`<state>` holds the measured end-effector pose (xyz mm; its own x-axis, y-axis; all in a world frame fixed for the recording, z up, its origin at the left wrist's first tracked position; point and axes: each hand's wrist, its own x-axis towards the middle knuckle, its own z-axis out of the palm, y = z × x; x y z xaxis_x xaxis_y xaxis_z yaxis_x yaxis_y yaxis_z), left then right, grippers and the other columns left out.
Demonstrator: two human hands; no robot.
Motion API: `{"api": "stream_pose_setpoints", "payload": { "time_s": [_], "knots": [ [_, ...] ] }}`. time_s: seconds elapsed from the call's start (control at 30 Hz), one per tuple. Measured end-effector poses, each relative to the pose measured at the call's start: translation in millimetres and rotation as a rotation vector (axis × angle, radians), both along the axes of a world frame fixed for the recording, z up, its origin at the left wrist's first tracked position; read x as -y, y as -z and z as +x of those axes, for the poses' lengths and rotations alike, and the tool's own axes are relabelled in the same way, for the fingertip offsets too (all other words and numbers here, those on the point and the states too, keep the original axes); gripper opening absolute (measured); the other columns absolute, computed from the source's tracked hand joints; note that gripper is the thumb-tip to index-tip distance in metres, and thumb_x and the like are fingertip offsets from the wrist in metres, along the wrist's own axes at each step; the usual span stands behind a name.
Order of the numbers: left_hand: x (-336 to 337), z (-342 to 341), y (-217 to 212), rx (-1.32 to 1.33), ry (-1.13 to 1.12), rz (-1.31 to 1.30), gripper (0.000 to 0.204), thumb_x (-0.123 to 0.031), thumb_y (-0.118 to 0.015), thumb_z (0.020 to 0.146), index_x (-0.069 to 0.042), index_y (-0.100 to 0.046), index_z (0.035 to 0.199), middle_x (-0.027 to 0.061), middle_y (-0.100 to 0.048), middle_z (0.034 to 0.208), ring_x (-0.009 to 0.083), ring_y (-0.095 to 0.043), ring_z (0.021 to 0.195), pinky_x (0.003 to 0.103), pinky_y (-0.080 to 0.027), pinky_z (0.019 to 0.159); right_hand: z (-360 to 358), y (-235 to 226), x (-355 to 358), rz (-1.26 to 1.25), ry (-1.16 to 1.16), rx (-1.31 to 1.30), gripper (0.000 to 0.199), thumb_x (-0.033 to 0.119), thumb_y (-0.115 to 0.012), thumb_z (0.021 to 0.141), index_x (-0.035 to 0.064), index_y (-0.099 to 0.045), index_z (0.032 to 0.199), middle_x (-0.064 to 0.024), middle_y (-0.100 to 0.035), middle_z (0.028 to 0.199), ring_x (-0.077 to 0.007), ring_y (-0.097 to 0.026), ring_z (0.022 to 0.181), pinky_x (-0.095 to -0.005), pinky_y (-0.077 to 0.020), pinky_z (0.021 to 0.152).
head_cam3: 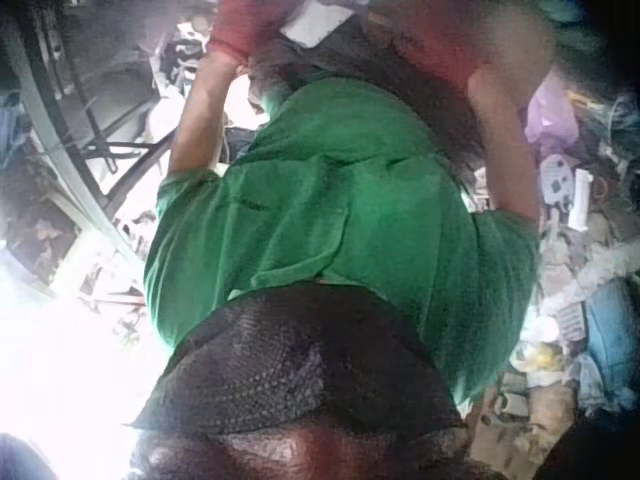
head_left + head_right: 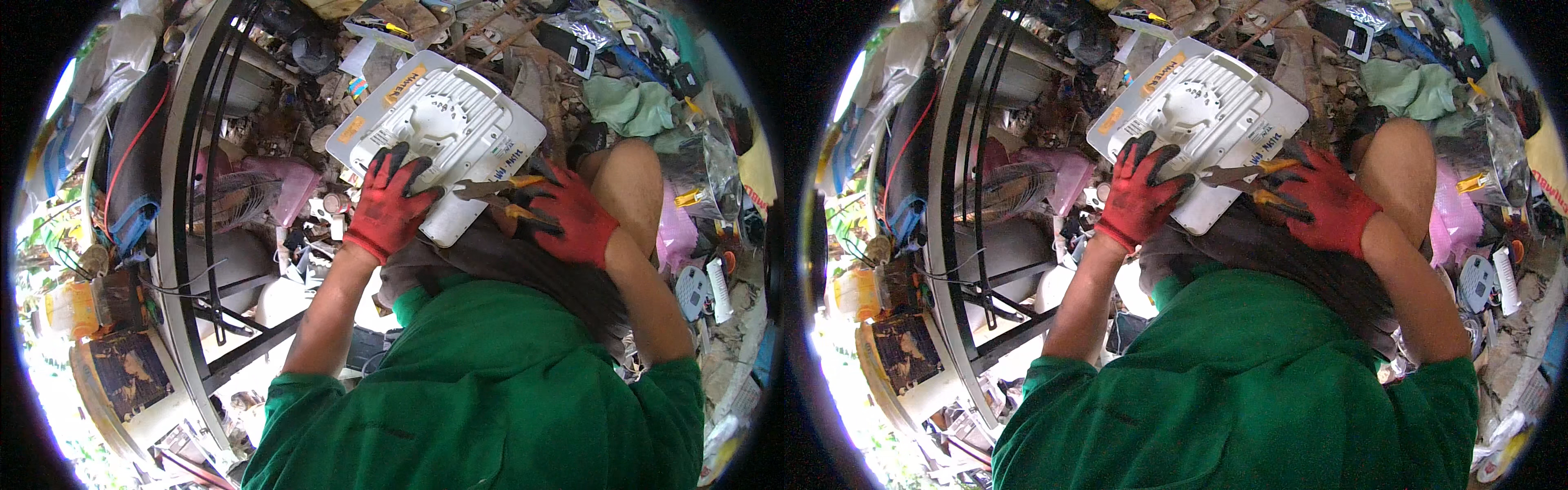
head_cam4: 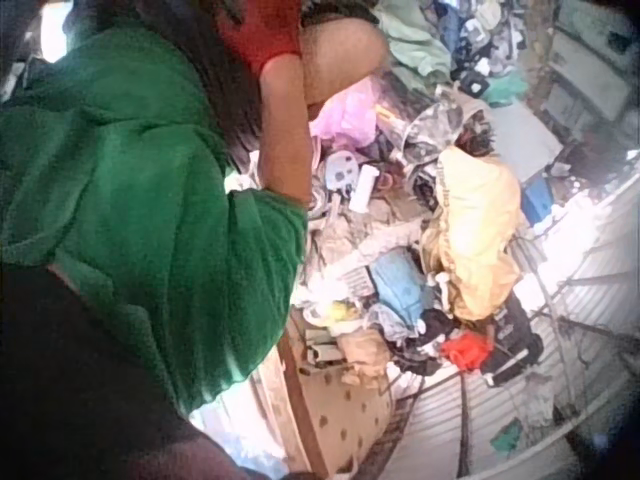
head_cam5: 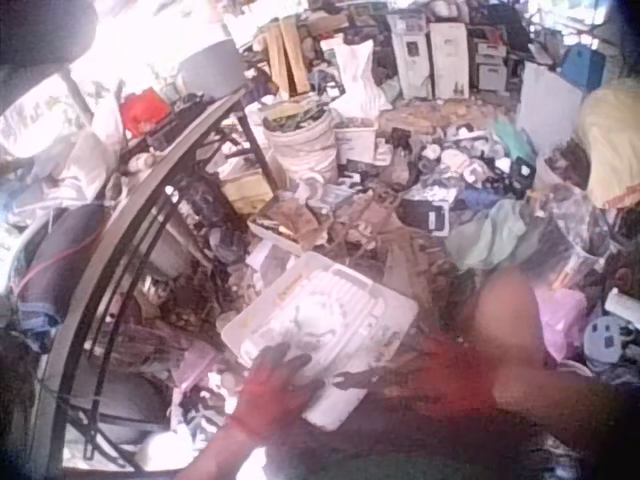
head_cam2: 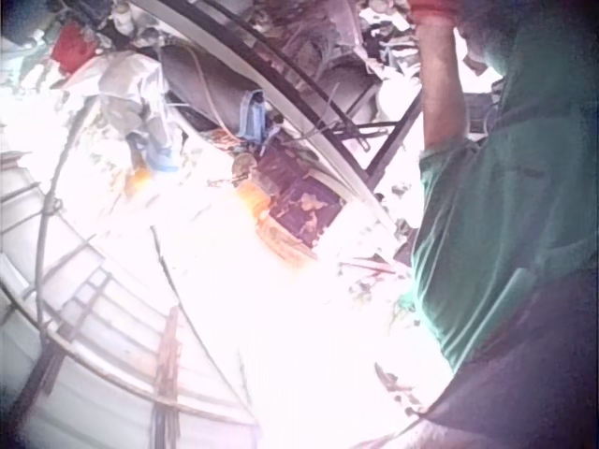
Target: The person disassembles the casing of an electronic component using pliers and a blade, prying apart the plastic shell and removing internal parts by hand.
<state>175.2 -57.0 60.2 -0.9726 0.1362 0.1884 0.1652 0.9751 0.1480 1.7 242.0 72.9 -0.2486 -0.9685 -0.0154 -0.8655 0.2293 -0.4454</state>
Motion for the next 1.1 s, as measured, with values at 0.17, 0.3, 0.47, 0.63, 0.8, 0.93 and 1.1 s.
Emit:
{"api": "stream_pose_setpoints", "payload": {
  "time_s": [0.17,0.3,0.47,0.63,0.8,0.93,1.1],
  "knots": [
    [0,-19,-4,0.142,0.1,-0.082,0.035,-0.018,-0.071,0.074,-0.027,-0.071,0.107,0.0131,-0.053,0.135,0.0391,-0.049,0.127,0.052,-0.035,0.111,-3,30,-20,-0.225,0.168,0.238,0.049,0.028,-0.074,0.074,0.0058,-0.063,0.117,-0.0166,-0.059,0.129,-0.0449,-0.039,0.136,-0.0547,-0.0298,0.115],
    [3,-26,-4,0.142,0.147,-0.131,0.029,-0.022,-0.07,0.076,-0.024,-0.069,0.105,0.0124,-0.054,0.132,0.0359,-0.051,0.124,0.05,-0.04,0.106,-18,32,-6,-0.144,0.153,0.263,0.047,0.022,-0.074,0.073,0.0042,-0.063,0.116,-0.0169,-0.058,0.127,-0.0426,-0.039,0.136,-0.0529,-0.0294,0.115],
    [-2,-30,-3,0.181,0.118,-0.168,0.034,-0.027,-0.075,0.075,-0.023,-0.07,0.108,0.0112,-0.053,0.132,0.0346,-0.051,0.122,0.049,-0.041,0.105,-16,28,-1,-0.129,0.103,0.227,0.042,0.027,-0.071,0.074,0.0056,-0.065,0.11,-0.0167,-0.064,0.115,-0.0382,-0.053,0.122,-0.0503,-0.0323,0.114],
    [-2,-28,-14,0.192,0.148,-0.117,0.038,-0.028,-0.076,0.073,-0.023,-0.07,0.11,0.0114,-0.052,0.133,0.0347,-0.049,0.123,0.049,-0.039,0.106,-10,15,4,-0.111,0.122,0.261,0.041,0.031,-0.069,0.074,0.007,-0.067,0.107,-0.0168,-0.066,0.111,-0.0368,-0.059,0.115,-0.0478,-0.0331,0.114],
    [3,-25,-6,0.195,0.138,-0.1,0.038,-0.027,-0.075,0.074,-0.023,-0.07,0.111,0.0135,-0.051,0.133,0.0364,-0.049,0.122,0.05,-0.039,0.106,-9,16,4,-0.04,0.168,0.152,0.048,0.034,-0.069,0.073,0.009,-0.067,0.114,-0.0155,-0.065,0.121,-0.0358,-0.055,0.123,-0.0475,-0.0324,0.115],
    [1,-24,0,0.152,0.106,-0.101,0.035,-0.025,-0.074,0.076,-0.023,-0.07,0.111,0.0141,-0.051,0.132,0.0369,-0.049,0.121,0.05,-0.039,0.105,-7,22,3,0.055,0.232,0.082,0.05,0.033,-0.07,0.074,0.0076,-0.066,0.117,-0.0165,-0.061,0.128,-0.0402,-0.044,0.133,-0.0492,-0.0325,0.115],
    [-3,-24,-5,0.104,0.133,-0.057,0.031,-0.028,-0.074,0.075,-0.022,-0.069,0.105,0.0121,-0.053,0.131,0.0352,-0.048,0.124,0.049,-0.038,0.105,-11,34,1,-0.01,0.241,0.087,0.046,0.029,-0.072,0.074,0.0069,-0.065,0.115,-0.0165,-0.061,0.126,-0.0425,-0.043,0.133,-0.0501,-0.0359,0.111]
  ]
}}
